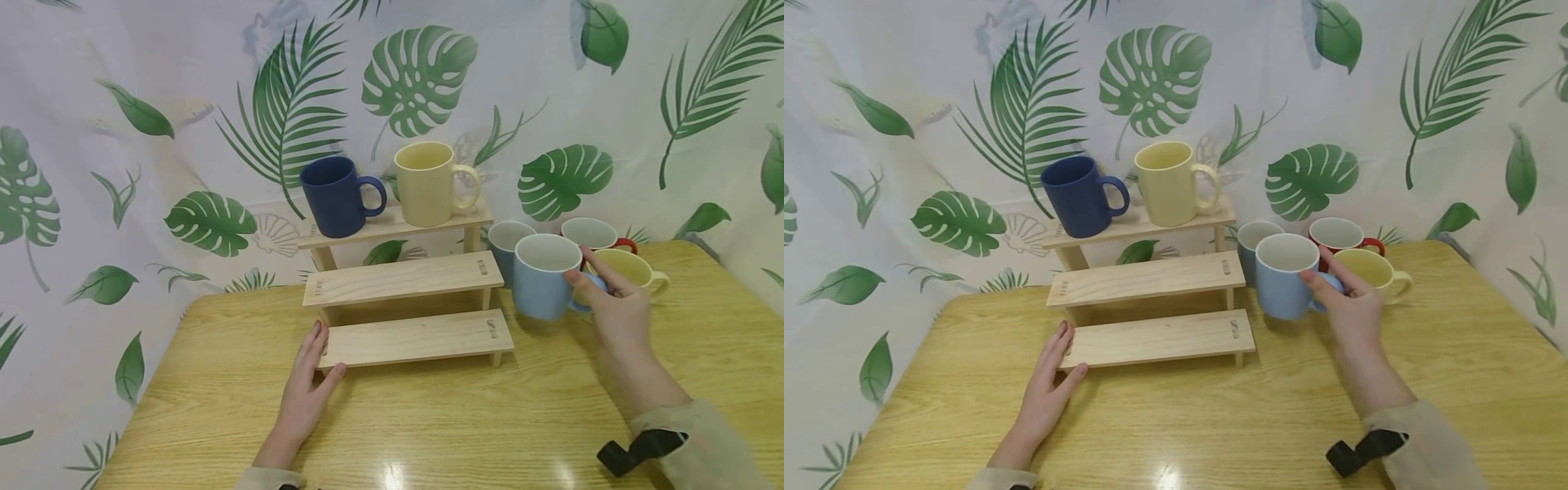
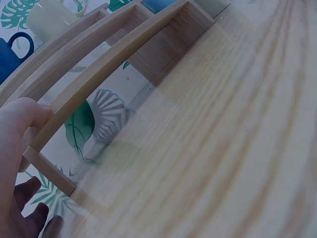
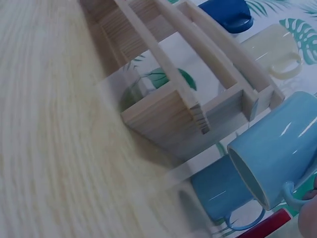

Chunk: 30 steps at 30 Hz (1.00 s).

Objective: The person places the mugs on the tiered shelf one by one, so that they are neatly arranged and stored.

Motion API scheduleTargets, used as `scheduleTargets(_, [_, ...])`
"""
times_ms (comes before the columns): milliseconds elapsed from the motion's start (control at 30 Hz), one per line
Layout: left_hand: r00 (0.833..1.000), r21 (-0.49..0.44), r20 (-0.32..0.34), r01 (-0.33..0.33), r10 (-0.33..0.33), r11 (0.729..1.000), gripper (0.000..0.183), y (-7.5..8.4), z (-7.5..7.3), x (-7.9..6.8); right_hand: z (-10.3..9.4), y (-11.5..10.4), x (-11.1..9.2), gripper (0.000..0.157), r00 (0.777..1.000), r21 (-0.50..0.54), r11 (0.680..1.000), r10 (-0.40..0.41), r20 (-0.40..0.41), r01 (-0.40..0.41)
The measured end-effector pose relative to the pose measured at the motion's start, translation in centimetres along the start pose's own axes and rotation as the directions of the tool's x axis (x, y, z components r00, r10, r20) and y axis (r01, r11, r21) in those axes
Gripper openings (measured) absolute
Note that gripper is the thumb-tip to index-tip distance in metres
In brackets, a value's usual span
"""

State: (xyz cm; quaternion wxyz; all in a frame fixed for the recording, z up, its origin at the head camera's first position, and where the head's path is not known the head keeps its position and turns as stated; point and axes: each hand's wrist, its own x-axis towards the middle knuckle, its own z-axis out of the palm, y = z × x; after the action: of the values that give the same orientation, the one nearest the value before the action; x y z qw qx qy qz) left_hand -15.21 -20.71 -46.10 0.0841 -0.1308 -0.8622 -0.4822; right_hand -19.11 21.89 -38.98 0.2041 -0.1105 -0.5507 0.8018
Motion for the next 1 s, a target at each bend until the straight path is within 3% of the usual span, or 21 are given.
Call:
scheduleTargets(133, [1.000, 0.003, -0.001, -0.002, 0.002, 1.000, 0.069, 0.1, 0.0, 0.0, 0.6, -0.9, -0.3, 0.044, 0.997, 0.094, 0.993, -0.062, -0.038, 0.065])
scheduleTargets(333, [1.000, -0.004, -0.003, -0.002, 0.002, 1.000, 0.068, 0.2, -0.1, 0.0, 1.3, -1.8, -0.9, 0.040, 0.987, 0.281, 0.947, -0.161, 0.004, 0.153])
scheduleTargets(633, [1.000, -0.016, 0.001, 0.001, -0.001, 1.000, 0.069, 0.0, 0.0, -0.1, 2.3, -2.2, -1.9, 0.039, 0.971, 0.280, 0.934, -0.236, 0.021, 0.221])
scheduleTargets(1000, [1.000, -0.030, 0.000, 0.009, -0.009, 1.000, 0.068, -0.1, 0.0, -0.1, 3.8, -3.2, -1.5, 0.035, 0.964, 0.306, 0.919, -0.266, 0.025, 0.246])
